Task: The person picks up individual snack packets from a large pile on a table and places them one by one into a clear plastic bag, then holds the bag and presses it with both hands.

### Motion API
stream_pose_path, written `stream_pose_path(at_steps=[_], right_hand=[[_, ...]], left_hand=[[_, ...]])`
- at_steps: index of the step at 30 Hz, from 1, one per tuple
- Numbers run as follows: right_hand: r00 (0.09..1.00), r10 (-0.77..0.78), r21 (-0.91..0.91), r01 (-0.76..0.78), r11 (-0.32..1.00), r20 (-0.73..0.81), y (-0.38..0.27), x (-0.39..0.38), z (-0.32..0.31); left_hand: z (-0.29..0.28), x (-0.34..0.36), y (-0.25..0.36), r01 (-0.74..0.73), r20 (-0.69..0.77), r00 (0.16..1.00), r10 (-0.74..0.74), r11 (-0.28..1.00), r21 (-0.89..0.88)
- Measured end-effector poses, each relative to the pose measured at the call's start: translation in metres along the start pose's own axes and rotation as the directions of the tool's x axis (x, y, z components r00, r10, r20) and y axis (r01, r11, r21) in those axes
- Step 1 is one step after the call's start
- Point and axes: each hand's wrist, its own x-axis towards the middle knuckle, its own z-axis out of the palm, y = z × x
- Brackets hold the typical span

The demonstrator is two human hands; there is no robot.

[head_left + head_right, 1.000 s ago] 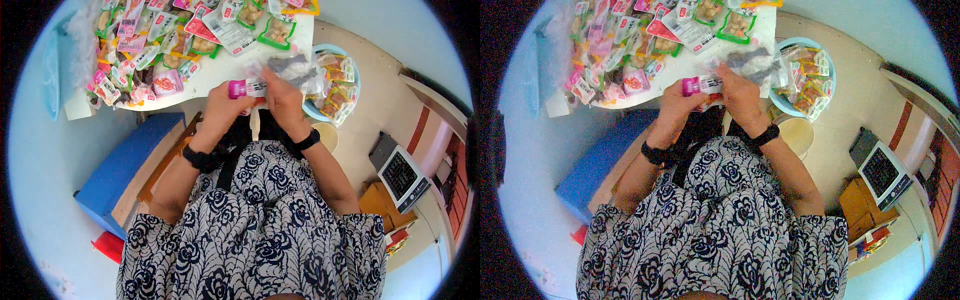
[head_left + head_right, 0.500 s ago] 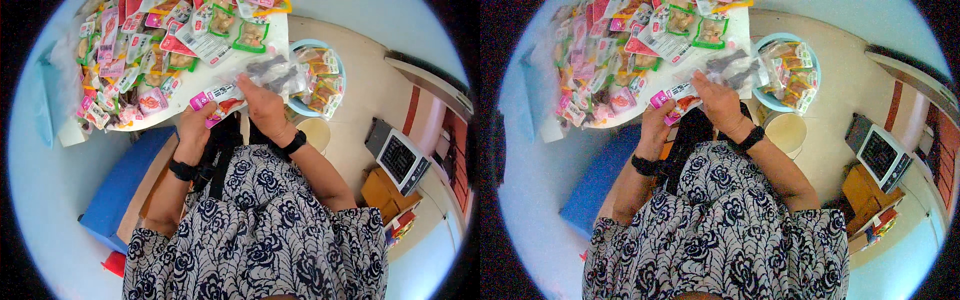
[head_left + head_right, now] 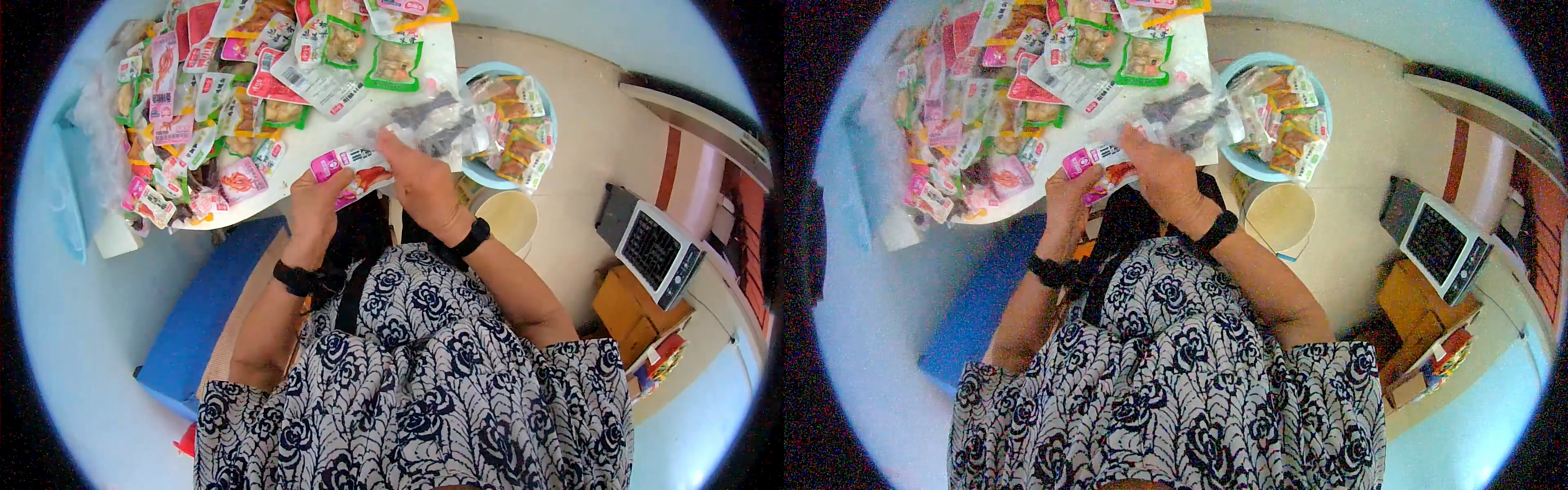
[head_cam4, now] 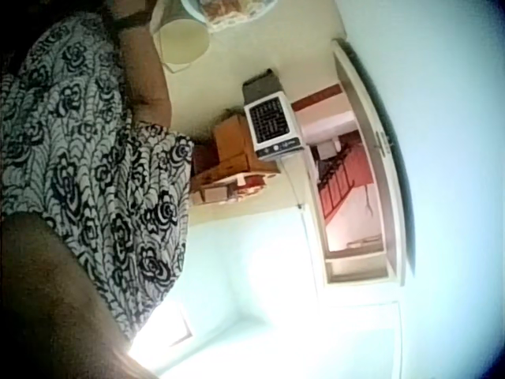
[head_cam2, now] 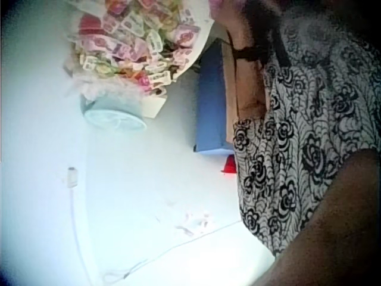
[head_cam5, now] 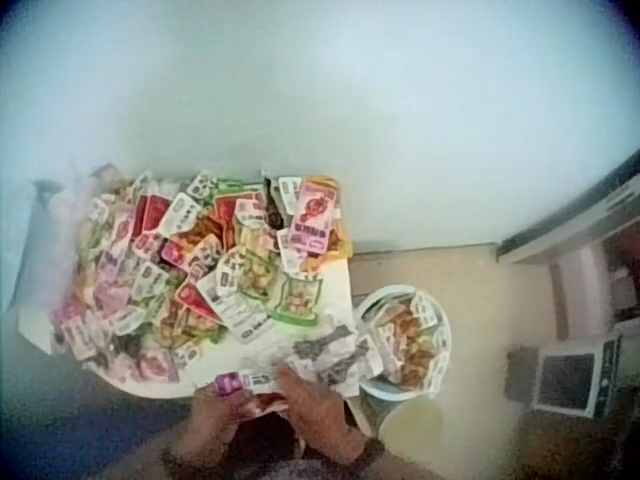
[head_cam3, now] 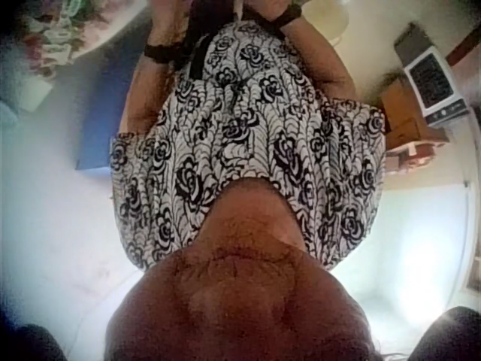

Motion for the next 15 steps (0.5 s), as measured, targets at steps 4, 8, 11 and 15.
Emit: stream_pose_path(at_steps=[4,8,11,15], right_hand=[[0.992,-0.097,0.075,0.102,0.992,-0.078,0.000,-0.009,0.015],[0.996,-0.070,0.127,0.077,0.989,-0.060,-0.008,-0.006,0.013],[0.993,-0.085,0.109,0.094,0.990,-0.084,-0.012,-0.002,0.011],[0.990,-0.092,0.140,0.106,0.984,-0.103,-0.008,-0.002,0.015]], left_hand=[[0.011,0.010,-0.009,0.070,0.045,0.997,-0.062,0.976,-0.204],[0.026,0.021,-0.017,0.110,0.081,0.993,-0.087,0.931,-0.349],[0.030,0.031,-0.029,0.129,0.158,0.985,-0.068,0.901,-0.414],[0.038,0.036,-0.026,0.238,0.297,0.950,-0.099,0.845,-0.478]])
